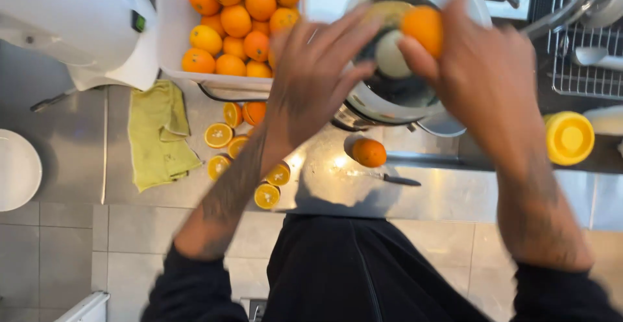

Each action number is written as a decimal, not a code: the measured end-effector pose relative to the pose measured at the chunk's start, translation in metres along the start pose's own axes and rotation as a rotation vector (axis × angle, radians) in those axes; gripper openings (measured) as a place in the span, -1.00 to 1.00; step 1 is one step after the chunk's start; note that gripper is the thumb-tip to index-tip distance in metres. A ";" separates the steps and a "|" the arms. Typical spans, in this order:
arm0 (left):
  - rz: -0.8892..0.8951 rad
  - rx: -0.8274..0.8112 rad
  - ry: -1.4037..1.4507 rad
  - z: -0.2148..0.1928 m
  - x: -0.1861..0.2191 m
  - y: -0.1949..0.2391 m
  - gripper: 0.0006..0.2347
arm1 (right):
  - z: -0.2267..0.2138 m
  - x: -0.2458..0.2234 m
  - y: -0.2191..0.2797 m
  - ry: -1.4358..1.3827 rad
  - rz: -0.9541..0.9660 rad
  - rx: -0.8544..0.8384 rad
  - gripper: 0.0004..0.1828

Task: Slice oranges in half and extract juice using an electric citrus juicer.

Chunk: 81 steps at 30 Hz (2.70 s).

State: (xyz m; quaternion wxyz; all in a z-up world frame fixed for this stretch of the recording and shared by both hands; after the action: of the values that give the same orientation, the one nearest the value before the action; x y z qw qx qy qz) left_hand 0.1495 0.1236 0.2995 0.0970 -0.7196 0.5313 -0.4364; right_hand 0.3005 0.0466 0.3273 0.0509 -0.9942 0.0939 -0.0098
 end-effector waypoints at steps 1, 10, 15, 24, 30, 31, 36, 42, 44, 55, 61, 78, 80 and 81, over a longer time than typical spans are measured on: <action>0.001 0.007 -0.013 -0.002 0.000 0.032 -0.67 | 0.003 -0.008 0.023 -0.002 -0.010 0.010 -0.42; -0.364 -0.465 -0.765 0.039 -0.087 0.290 -0.53 | 0.264 -0.146 0.131 -0.279 -0.041 -0.311 -0.49; -0.242 -0.502 -0.740 0.056 -0.096 0.300 -0.59 | 0.324 -0.153 0.126 -0.055 0.023 -0.238 -0.42; -0.418 -0.423 -0.728 0.069 -0.113 0.322 -0.59 | 0.250 -0.166 0.110 -0.220 0.063 -0.230 -0.55; -0.327 -0.083 -0.253 0.001 -0.032 0.199 -0.42 | 0.145 -0.154 0.102 -0.701 0.060 -0.019 -0.55; -0.320 -0.082 -0.253 -0.006 -0.019 0.182 -0.42 | 0.119 -0.150 0.097 -0.700 0.062 -0.012 -0.55; 0.059 0.044 -0.143 -0.023 0.058 0.099 -0.45 | 0.006 -0.111 0.081 -0.535 0.073 0.146 -0.32; 0.199 -0.064 -0.077 0.004 0.067 0.005 -0.53 | -0.022 -0.027 0.035 -0.260 0.100 0.222 -0.50; 0.196 -0.103 -0.125 0.012 0.051 -0.011 -0.49 | -0.008 -0.002 0.013 -0.292 0.059 0.160 -0.49; -0.005 -0.154 -0.081 0.045 -0.015 -0.036 -0.72 | 0.053 0.015 -0.031 -0.085 -0.046 -0.237 -0.36; 0.069 -0.199 -0.085 0.048 -0.026 -0.045 -0.77 | 0.041 0.009 -0.038 -0.241 -0.128 -0.119 -0.42; 0.201 -0.455 -0.148 0.093 -0.041 -0.066 -0.88 | 0.070 0.021 -0.036 -0.127 -0.001 -0.294 -0.31; 0.147 -0.501 -0.066 0.096 -0.047 -0.080 -0.88 | 0.069 0.029 -0.038 -0.158 0.002 -0.226 -0.35; 0.064 -0.573 0.024 0.099 -0.051 -0.077 -0.88 | 0.070 0.027 -0.033 -0.216 -0.001 -0.186 -0.39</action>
State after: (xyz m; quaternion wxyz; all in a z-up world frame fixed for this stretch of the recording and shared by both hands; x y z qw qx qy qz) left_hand 0.2708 0.1672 0.2595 -0.1030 -0.6954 0.6565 -0.2736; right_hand 0.3351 0.0805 0.2612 -0.0317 -0.9900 0.0877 0.1061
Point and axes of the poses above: each hand's wrist, its own y-axis away from the middle knuckle, its own z-axis out of the palm, x = y × z, the point moved 8 cm from there along -y, towards the middle knuckle
